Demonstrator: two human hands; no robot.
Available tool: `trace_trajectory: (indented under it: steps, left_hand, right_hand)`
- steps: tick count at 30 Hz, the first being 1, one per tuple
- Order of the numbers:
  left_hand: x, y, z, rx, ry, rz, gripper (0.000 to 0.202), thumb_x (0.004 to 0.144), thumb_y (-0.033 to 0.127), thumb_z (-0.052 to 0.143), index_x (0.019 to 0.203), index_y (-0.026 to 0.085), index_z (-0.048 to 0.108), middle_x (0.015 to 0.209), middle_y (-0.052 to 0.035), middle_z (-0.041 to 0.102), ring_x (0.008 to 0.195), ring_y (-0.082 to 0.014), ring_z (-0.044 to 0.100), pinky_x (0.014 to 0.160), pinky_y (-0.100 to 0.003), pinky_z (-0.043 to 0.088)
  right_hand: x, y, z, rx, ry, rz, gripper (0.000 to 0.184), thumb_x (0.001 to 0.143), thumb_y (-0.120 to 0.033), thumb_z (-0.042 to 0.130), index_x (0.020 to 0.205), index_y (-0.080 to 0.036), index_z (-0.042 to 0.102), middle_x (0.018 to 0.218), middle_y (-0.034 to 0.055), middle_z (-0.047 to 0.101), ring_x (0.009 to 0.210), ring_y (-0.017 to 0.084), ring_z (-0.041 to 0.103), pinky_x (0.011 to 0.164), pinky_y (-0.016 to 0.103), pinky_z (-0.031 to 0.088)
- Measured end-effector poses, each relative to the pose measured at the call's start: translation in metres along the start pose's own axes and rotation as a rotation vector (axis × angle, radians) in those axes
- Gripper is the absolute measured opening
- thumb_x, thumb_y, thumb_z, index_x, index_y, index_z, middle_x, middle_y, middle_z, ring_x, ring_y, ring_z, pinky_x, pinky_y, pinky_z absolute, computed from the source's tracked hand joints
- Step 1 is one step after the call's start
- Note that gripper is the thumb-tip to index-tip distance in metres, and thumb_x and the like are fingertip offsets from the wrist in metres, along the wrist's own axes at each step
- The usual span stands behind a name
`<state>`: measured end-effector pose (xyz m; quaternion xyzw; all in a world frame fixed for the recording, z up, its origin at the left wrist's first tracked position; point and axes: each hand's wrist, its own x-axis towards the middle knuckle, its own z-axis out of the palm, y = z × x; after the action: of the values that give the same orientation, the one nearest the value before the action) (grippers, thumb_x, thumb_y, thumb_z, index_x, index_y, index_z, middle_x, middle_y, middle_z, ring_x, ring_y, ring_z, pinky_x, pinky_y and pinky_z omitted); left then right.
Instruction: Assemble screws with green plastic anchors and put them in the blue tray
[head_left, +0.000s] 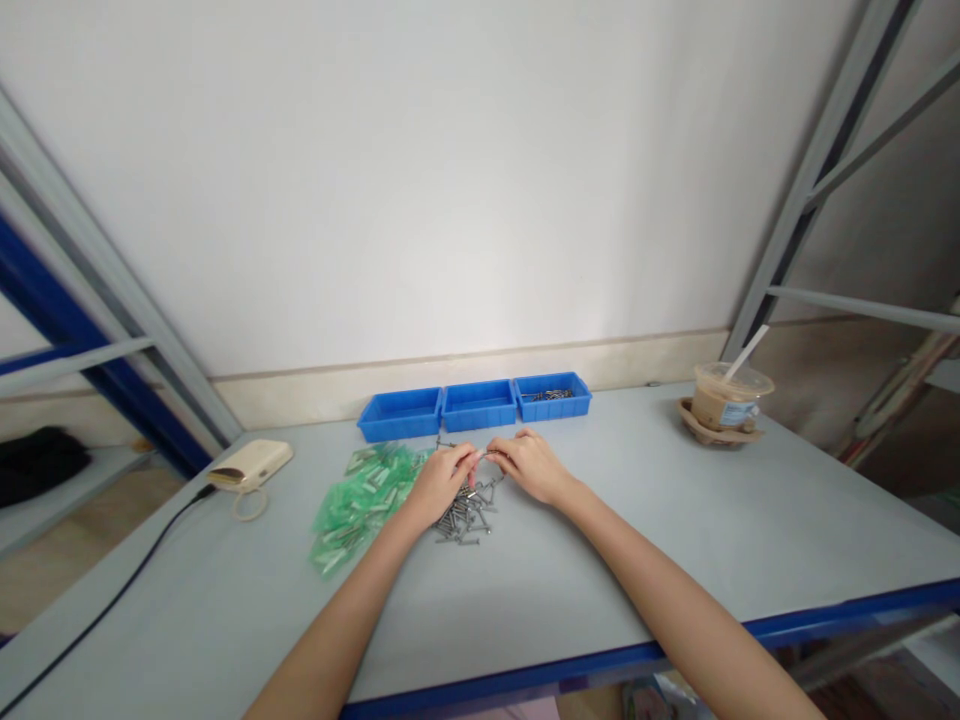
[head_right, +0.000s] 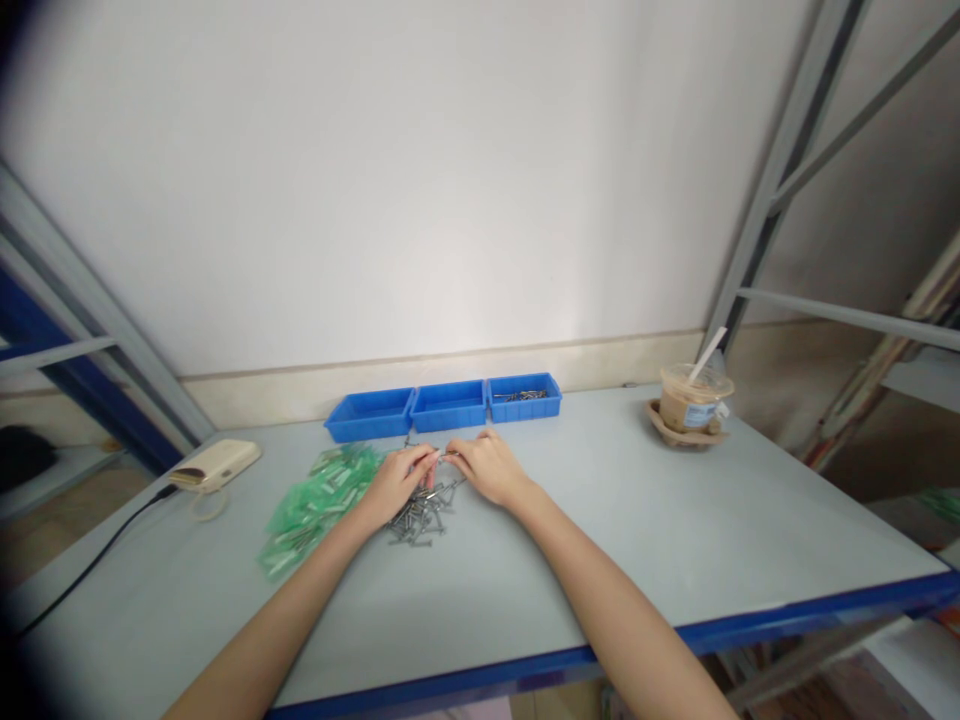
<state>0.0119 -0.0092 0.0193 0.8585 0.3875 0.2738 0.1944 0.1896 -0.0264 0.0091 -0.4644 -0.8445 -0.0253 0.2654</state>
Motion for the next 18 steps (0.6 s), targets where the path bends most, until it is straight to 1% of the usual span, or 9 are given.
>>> trace_trajectory:
  steps: [5,7,10,12,15,18]
  left_hand:
    - [-0.0010,-0.0008,0.0010,-0.035,0.010,0.007,0.028,0.087,0.036,0.037,0.072,0.018,0.053,0.058,0.0027,0.060,0.058,-0.0140,0.055,0.064,-0.023,0.037]
    - [-0.0012,-0.0016,0.0011,-0.030,0.011,0.019,0.029,0.087,0.035,0.037,0.069,0.018,0.052,0.059,0.0026,0.059,0.059,-0.0138,0.054,0.065,-0.023,0.037]
    - [-0.0014,-0.0021,0.0005,-0.010,0.022,0.022,0.036,0.088,0.035,0.033,0.062,0.017,0.051,0.058,0.0018,0.058,0.060,-0.0138,0.054,0.064,-0.022,0.036]
    - [-0.0014,-0.0020,0.0001,0.005,0.029,0.024,0.041,0.089,0.037,0.032,0.059,0.017,0.051,0.057,0.0015,0.056,0.059,-0.0138,0.053,0.064,-0.022,0.036]
    - [-0.0014,-0.0013,0.0002,0.006,0.024,0.040,0.044,0.089,0.038,0.030,0.056,0.017,0.051,0.055,0.0013,0.055,0.058,-0.0135,0.052,0.063,-0.022,0.035]
    - [-0.0012,-0.0001,0.0011,-0.032,0.018,0.053,0.044,0.090,0.036,0.030,0.057,0.017,0.051,0.055,0.0013,0.055,0.056,-0.0129,0.052,0.062,-0.022,0.036]
  right_hand:
    - [0.0004,0.0000,-0.0007,-0.046,-0.038,0.013,0.042,0.094,-0.034,0.027,0.071,-0.017,0.058,0.062,0.0018,0.061,0.059,0.012,0.054,0.071,0.026,0.031]
    - [0.0002,0.0001,-0.0009,-0.017,-0.027,0.020,0.041,0.094,-0.035,0.028,0.073,-0.017,0.059,0.062,0.0016,0.061,0.059,0.012,0.054,0.072,0.026,0.031]
    - [-0.0003,0.0008,-0.0003,0.072,0.010,0.019,0.030,0.091,-0.039,0.037,0.089,-0.018,0.058,0.068,0.0011,0.064,0.063,0.013,0.055,0.074,0.026,0.032]
    - [-0.0006,0.0012,0.0001,0.121,0.028,0.005,0.027,0.089,-0.039,0.041,0.095,-0.018,0.057,0.070,0.0006,0.064,0.064,0.013,0.055,0.074,0.025,0.032]
    - [-0.0006,0.0014,-0.0003,0.151,0.033,-0.020,0.028,0.091,-0.038,0.037,0.090,-0.018,0.057,0.066,-0.0004,0.062,0.062,0.012,0.053,0.073,0.025,0.032]
    - [-0.0003,0.0010,-0.0012,0.148,0.007,-0.034,0.038,0.092,-0.039,0.032,0.076,-0.017,0.058,0.059,-0.0006,0.057,0.058,0.011,0.049,0.069,0.024,0.031]
